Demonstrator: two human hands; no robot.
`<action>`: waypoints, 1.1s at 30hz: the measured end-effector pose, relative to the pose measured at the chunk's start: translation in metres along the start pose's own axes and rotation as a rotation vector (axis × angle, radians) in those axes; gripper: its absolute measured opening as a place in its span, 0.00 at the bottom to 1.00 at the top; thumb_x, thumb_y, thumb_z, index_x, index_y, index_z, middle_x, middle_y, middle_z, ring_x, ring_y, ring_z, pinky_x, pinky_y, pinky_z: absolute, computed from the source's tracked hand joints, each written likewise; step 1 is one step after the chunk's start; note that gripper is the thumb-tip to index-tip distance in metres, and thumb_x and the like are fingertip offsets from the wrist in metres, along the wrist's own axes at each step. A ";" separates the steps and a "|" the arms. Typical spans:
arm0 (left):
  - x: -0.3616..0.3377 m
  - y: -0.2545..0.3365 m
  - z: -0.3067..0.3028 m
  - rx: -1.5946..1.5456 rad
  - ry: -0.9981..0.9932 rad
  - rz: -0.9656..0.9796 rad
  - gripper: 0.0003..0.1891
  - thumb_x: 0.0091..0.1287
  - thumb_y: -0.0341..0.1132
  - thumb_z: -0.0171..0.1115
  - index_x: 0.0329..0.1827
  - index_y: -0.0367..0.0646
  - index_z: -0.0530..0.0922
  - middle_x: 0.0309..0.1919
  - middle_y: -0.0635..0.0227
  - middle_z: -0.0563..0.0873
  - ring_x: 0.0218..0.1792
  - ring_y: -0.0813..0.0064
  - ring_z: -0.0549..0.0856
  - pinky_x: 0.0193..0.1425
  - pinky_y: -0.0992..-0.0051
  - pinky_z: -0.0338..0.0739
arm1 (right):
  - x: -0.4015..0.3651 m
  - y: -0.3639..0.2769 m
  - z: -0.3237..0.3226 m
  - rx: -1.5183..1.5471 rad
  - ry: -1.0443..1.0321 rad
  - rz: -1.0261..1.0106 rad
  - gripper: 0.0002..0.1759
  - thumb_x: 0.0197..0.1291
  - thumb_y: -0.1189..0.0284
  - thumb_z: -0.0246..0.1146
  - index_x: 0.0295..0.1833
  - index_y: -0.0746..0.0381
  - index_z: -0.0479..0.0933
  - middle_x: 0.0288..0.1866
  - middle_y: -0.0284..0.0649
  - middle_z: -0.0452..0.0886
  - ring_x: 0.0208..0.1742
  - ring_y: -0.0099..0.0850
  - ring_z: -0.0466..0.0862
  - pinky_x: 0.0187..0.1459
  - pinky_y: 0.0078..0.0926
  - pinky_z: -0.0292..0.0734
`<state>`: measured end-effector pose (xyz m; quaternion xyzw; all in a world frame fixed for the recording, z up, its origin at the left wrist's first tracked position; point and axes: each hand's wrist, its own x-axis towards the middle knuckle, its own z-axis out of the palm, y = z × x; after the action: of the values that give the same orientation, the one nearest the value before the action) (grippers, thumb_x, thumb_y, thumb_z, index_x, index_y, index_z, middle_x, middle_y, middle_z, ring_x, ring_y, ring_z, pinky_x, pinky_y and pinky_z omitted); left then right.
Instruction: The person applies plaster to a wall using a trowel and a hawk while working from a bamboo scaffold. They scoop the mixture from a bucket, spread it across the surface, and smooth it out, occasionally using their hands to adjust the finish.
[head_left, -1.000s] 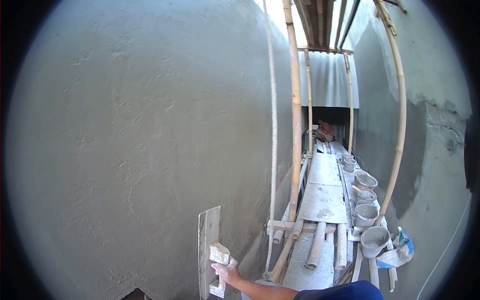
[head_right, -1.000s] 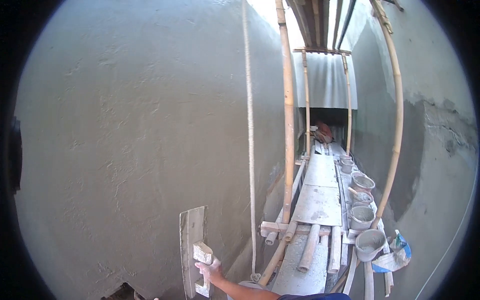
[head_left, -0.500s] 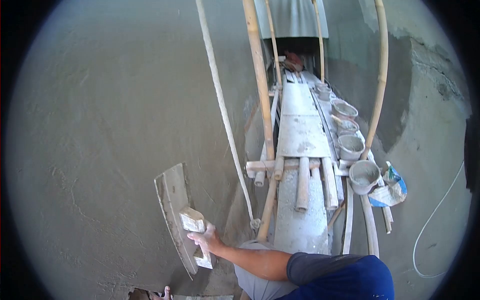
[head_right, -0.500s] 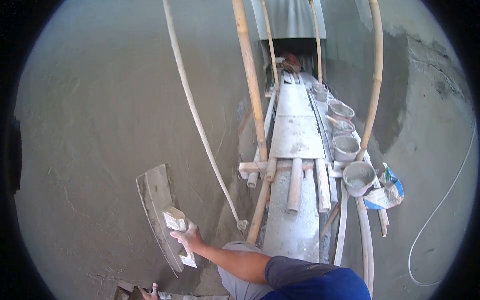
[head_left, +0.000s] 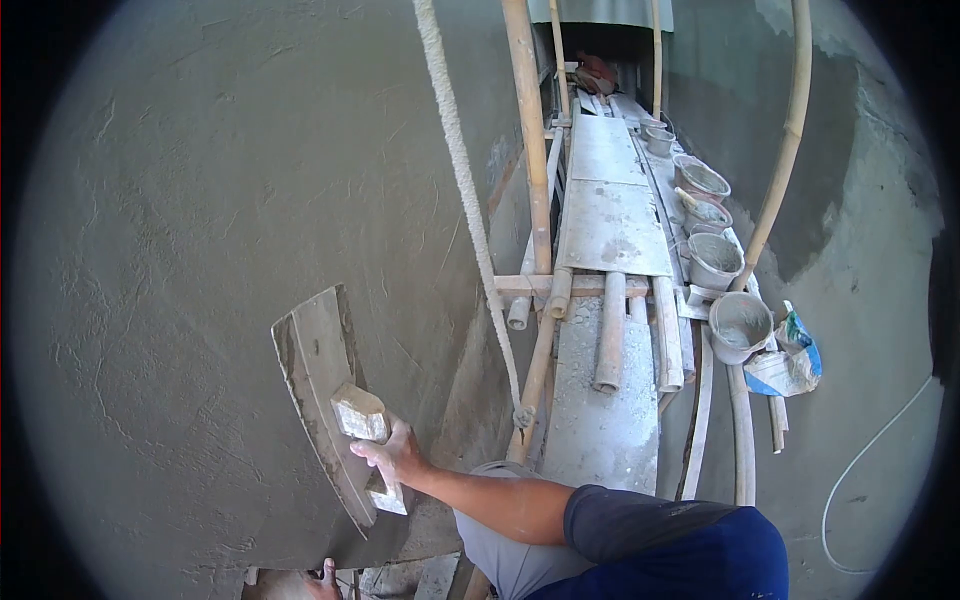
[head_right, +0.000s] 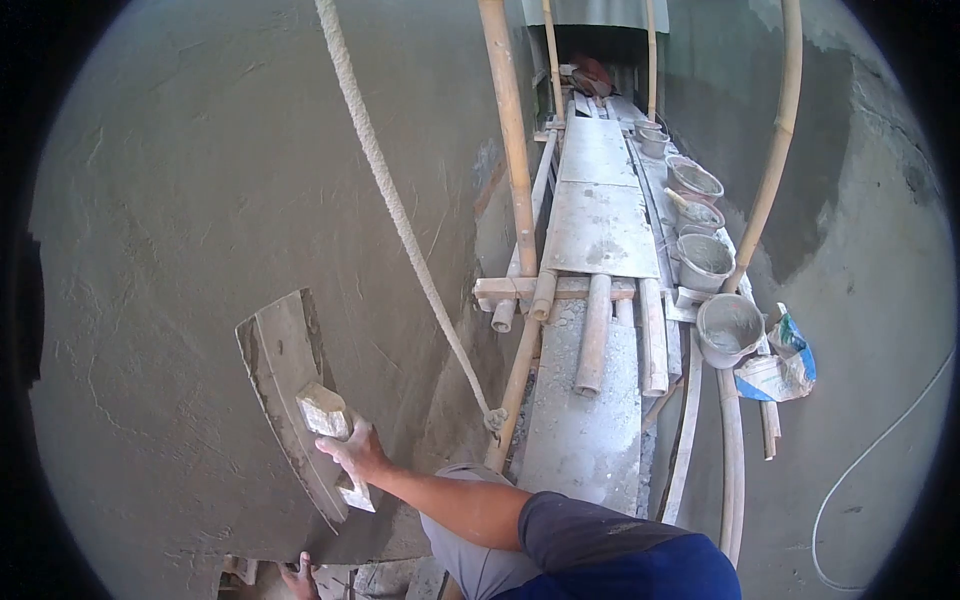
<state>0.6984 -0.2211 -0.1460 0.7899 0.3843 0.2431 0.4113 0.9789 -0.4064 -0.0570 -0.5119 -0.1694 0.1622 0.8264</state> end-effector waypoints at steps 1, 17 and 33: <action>0.000 0.002 -0.001 -0.015 -0.016 -0.020 0.41 0.60 0.48 0.67 0.68 0.30 0.61 0.63 0.45 0.70 0.63 0.54 0.70 0.67 0.63 0.63 | 0.000 -0.002 0.000 0.000 -0.007 0.012 0.21 0.48 0.70 0.68 0.49 0.65 0.73 0.27 0.32 0.78 0.23 0.20 0.75 0.25 0.21 0.72; -0.019 0.031 -0.007 -0.180 -0.200 -0.305 0.42 0.61 0.50 0.64 0.72 0.38 0.56 0.66 0.49 0.66 0.64 0.54 0.68 0.65 0.62 0.66 | 0.003 0.004 0.001 0.031 -0.021 0.001 0.20 0.48 0.70 0.67 0.46 0.66 0.72 0.27 0.32 0.76 0.23 0.20 0.74 0.24 0.22 0.72; 0.005 -0.003 -0.004 -0.181 0.093 0.260 0.52 0.58 0.40 0.71 0.74 0.35 0.41 0.70 0.44 0.56 0.68 0.56 0.62 0.71 0.59 0.58 | -0.002 -0.003 0.003 -0.004 0.000 -0.032 0.20 0.48 0.70 0.67 0.46 0.66 0.73 0.28 0.33 0.77 0.23 0.20 0.75 0.24 0.22 0.72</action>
<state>0.6970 -0.2143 -0.1456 0.7805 0.2740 0.3642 0.4279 0.9756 -0.4058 -0.0536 -0.5106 -0.1781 0.1487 0.8279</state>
